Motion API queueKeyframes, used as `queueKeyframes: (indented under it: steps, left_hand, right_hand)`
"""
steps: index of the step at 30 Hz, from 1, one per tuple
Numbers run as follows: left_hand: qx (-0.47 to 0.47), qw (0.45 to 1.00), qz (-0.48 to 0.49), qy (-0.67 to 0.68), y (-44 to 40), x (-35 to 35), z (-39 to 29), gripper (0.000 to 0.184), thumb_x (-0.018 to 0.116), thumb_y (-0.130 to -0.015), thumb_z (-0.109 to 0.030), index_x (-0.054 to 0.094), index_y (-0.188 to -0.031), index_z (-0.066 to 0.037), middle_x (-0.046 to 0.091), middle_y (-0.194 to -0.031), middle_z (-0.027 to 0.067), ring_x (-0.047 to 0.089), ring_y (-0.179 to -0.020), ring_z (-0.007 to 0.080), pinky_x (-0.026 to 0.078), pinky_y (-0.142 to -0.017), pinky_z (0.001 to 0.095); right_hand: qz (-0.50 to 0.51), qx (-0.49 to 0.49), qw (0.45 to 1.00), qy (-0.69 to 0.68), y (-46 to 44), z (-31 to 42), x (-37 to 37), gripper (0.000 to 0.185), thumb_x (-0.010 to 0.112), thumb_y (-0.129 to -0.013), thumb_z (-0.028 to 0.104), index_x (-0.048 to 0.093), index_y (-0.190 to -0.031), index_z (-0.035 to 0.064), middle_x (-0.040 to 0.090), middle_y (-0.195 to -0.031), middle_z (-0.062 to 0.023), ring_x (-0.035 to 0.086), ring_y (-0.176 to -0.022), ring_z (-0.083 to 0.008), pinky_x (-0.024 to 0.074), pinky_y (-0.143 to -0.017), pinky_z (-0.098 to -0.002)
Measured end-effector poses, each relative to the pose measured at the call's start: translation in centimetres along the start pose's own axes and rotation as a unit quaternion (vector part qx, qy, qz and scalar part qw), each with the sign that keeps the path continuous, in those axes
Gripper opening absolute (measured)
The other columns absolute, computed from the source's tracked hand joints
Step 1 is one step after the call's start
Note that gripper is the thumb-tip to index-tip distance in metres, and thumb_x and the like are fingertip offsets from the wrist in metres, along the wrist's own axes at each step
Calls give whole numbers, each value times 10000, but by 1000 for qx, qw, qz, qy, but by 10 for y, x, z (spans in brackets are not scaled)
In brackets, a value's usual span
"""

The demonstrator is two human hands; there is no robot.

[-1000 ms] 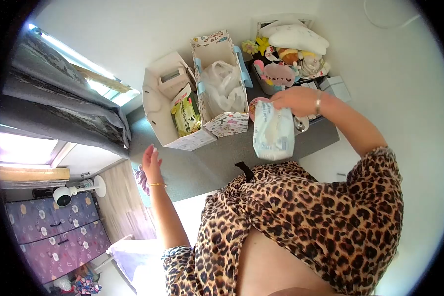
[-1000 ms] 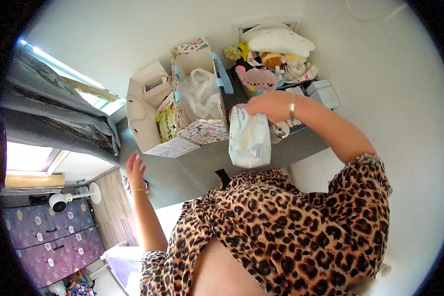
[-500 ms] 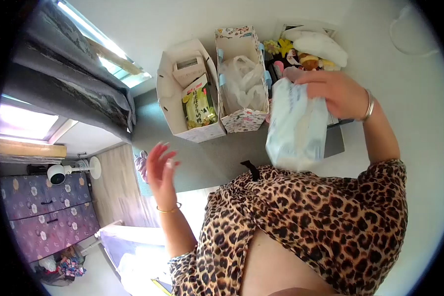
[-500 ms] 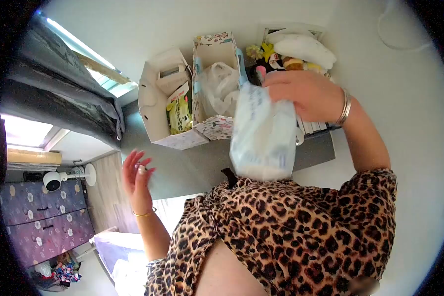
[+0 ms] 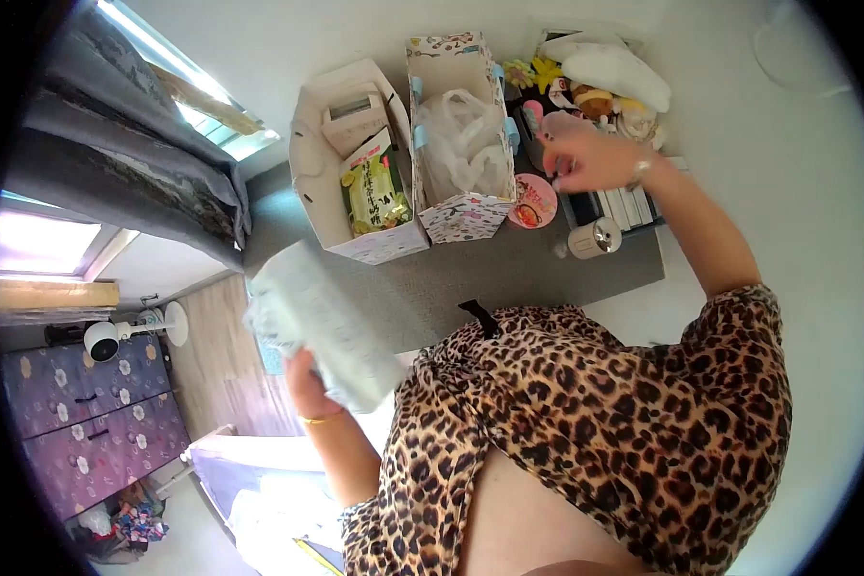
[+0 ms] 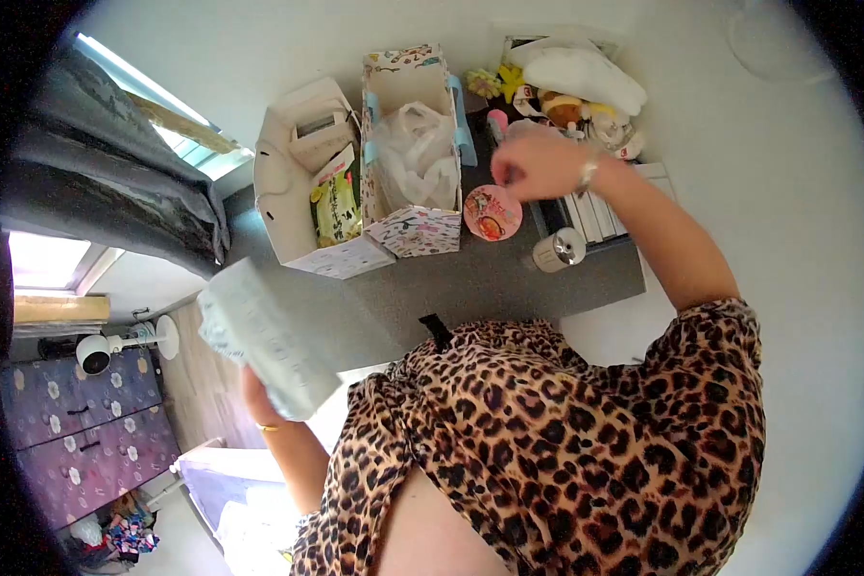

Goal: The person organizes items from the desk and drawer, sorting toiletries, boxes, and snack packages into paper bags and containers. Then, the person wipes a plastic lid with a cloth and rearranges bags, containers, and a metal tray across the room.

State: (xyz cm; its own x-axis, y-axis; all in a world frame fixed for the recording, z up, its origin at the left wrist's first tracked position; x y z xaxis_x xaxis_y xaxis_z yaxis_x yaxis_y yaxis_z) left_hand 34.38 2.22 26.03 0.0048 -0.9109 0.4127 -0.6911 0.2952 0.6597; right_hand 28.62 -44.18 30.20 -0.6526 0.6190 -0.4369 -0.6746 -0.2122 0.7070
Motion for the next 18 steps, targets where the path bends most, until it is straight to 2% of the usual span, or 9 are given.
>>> queueKeyframes:
  steps: [1, 3, 5, 7, 9, 10, 12, 15, 18]
  left_hand:
    - [-32, 997, -37, 51, 6, 0, -3, 448, 474, -806, -101, 443, -1229, 43, 567, -1123, 177, 602, -970, 265, 513, -801, 374]
    - [-20, 991, -34, 127, 11, 2, -8, 424, 461, -827, -115, 449, -1224, 33, 568, -1126, 168, 598, -975, 263, 505, -803, 378]
    - [-10, 984, -23, 174, 17, 4, -11, 407, 443, -858, -143, 447, -1230, 22, 572, -1127, 161, 592, -984, 262, 490, -828, 383]
    - [-6, 983, -9, 185, 20, -13, -6, 414, 447, -854, -144, 443, -1234, 20, 570, -1130, 161, 591, -983, 264, 490, -827, 391]
    - [3, 980, -6, 197, 26, -27, -2, 435, 463, -857, -167, 433, -1251, 14, 562, -1152, 165, 585, -1000, 279, 490, -838, 416]
    - [9, 979, -10, 203, 32, -32, -1, 454, 478, -862, -191, 424, -1265, 10, 556, -1173, 168, 580, -1018, 294, 489, -849, 438]
    - [14, 980, -36, 198, 41, -46, 2, 471, 492, -861, -203, 417, -1277, 6, 554, -1183, 170, 578, -1028, 305, 492, -855, 454]
    - [9, 981, -98, 164, 47, -65, 3, 466, 491, -844, -170, 420, -1269, 8, 565, -1154, 167, 586, -1009, 297, 499, -841, 438]
    - [9, 977, -140, 162, 51, -64, 9, 473, 493, -826, -143, 418, -1267, 10, 568, -1140, 163, 589, -1001, 291, 498, -841, 429]
  right_hand:
    - [40, 40, 995, 84, -14, -27, 29, 392, 713, -715, 308, 600, -966, 29, 553, -999, -182, 527, -963, -312, 424, -875, -396]
    - [0, 0, 980, 199, -47, -57, 78, 605, 769, -609, 428, 582, -1036, 42, 535, -1020, -199, 488, -992, -331, 427, -854, -407]
    - [25, 16, 969, 244, -69, -76, 117, 694, 776, -574, 474, 566, -1078, 46, 529, -1021, -207, 467, -1017, -338, 423, -855, -416]
    - [-22, 41, 965, 257, -72, -75, 126, 728, 764, -550, 510, 581, -1080, 47, 527, -1037, -219, 445, -1033, -351, 410, -867, -431]
    - [12, 29, 963, 268, -69, -76, 120, 676, 759, -553, 482, 601, -1058, 63, 539, -1038, -209, 468, -1009, -342, 424, -858, -434]
    - [31, 23, 961, 275, -64, -68, 109, 650, 756, -554, 469, 612, -1047, 70, 545, -1039, -204, 480, -997, -337, 431, -854, -436]
    - [68, 55, 978, 192, -36, -48, 58, 464, 765, -586, 335, 590, -920, 65, 569, -936, -130, 545, -846, -245, 467, -736, -356]
    - [92, 94, 991, 11, 18, 40, -41, 360, 763, -632, 238, 533, -853, 72, 573, -859, -59, 540, -733, -131, 461, -648, -280]
    - [-155, 8, 977, 145, 46, 109, -121, 436, 761, -656, 257, 516, -960, 64, 582, -894, -44, 549, -801, -116, 474, -684, -270]
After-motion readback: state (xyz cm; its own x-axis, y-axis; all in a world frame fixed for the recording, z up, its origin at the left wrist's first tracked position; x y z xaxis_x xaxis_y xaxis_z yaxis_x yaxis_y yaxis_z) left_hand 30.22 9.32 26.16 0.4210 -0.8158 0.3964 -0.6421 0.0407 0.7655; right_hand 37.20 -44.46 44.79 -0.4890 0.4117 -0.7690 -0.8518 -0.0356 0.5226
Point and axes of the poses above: each hand's wrist, its own y-axis away from the middle knuckle, its own x-axis out of the palm, z = x × y, the point moved 5 cm from there along -y, towards the middle knuckle
